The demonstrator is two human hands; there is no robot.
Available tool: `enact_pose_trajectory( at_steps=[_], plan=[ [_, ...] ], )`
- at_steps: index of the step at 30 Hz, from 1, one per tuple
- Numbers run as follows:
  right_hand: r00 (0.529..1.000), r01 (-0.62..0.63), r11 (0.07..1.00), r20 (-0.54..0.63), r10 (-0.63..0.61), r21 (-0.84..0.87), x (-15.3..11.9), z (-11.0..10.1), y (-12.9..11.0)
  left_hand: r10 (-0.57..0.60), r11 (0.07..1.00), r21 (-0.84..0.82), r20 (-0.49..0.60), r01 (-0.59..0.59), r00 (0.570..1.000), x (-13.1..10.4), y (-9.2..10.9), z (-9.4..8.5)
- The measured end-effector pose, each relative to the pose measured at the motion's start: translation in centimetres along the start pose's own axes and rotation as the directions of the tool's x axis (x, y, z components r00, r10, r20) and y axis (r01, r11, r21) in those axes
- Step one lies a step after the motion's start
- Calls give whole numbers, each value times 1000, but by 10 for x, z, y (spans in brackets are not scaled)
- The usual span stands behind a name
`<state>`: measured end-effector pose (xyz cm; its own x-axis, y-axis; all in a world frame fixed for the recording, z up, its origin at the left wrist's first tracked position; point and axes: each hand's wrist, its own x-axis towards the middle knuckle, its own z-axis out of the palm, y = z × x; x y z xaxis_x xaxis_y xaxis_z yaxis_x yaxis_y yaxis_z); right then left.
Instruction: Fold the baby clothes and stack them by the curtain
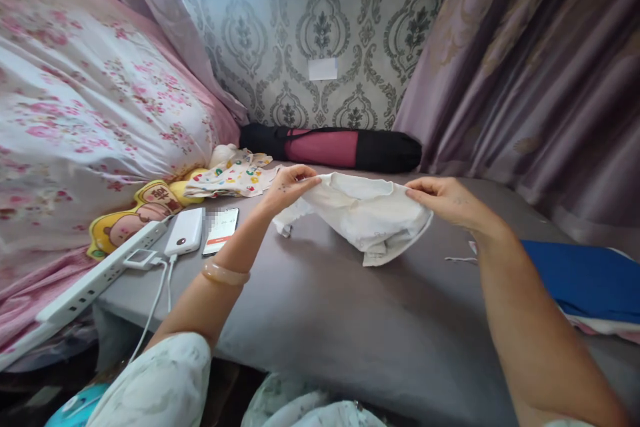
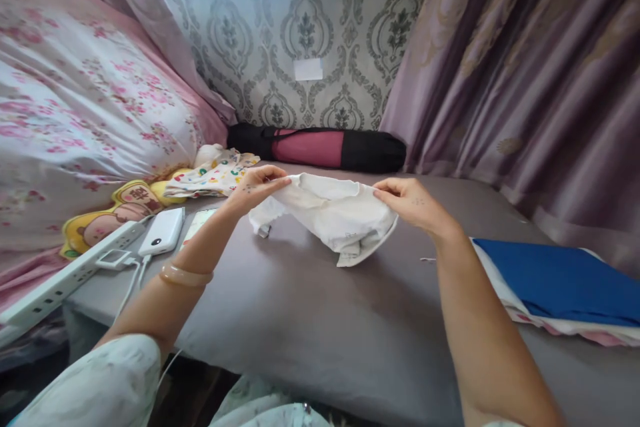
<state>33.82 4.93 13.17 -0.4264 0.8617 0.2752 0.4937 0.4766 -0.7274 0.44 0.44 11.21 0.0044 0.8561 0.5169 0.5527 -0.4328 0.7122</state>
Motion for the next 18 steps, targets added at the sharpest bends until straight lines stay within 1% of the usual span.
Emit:
enact_pose_trajectory(
  at_steps=[3,6,8,10,11,12,13,14,15,16,17,18],
  plan=[
    [998,46,991,-38,-51,-127,6,-19,-14,66,997,27,47,-67,997,13,20,-16],
    [991,74,956,-85,-102,-282,14,-36,-30,113,988,88,118,-124,987,29,40,-33],
    [986,88,919,-98,-136,-385,18,-43,-41,101,982,141,172,-126,980,40,48,-41],
    [984,103,868,-79,-161,-485,19,-47,-51,80,969,215,184,-119,980,49,50,-45],
    [981,102,835,-82,-174,-541,19,-47,-55,90,959,253,159,-129,983,54,50,-46],
    [975,87,795,-112,-192,-600,19,-47,-60,125,945,290,107,-151,986,57,50,-45],
    [958,54,753,-178,-224,-656,18,-47,-63,181,928,327,31,-181,983,61,49,-45],
    [926,3,713,-267,-267,-701,18,-46,-66,247,907,364,-51,-212,968,64,49,-44],
    [884,-50,677,-348,-312,-734,17,-46,-68,309,885,401,-120,-239,943,67,49,-43],
    [856,-78,645,-383,-347,-760,18,-45,-69,354,863,434,-157,-258,922,70,48,-42],
    [856,-67,617,-364,-368,-784,19,-45,-68,374,846,459,-150,-271,915,73,48,-41],
    [875,-22,597,-305,-377,-802,22,-45,-67,374,833,475,-106,-284,921,75,46,-39]
  ],
)
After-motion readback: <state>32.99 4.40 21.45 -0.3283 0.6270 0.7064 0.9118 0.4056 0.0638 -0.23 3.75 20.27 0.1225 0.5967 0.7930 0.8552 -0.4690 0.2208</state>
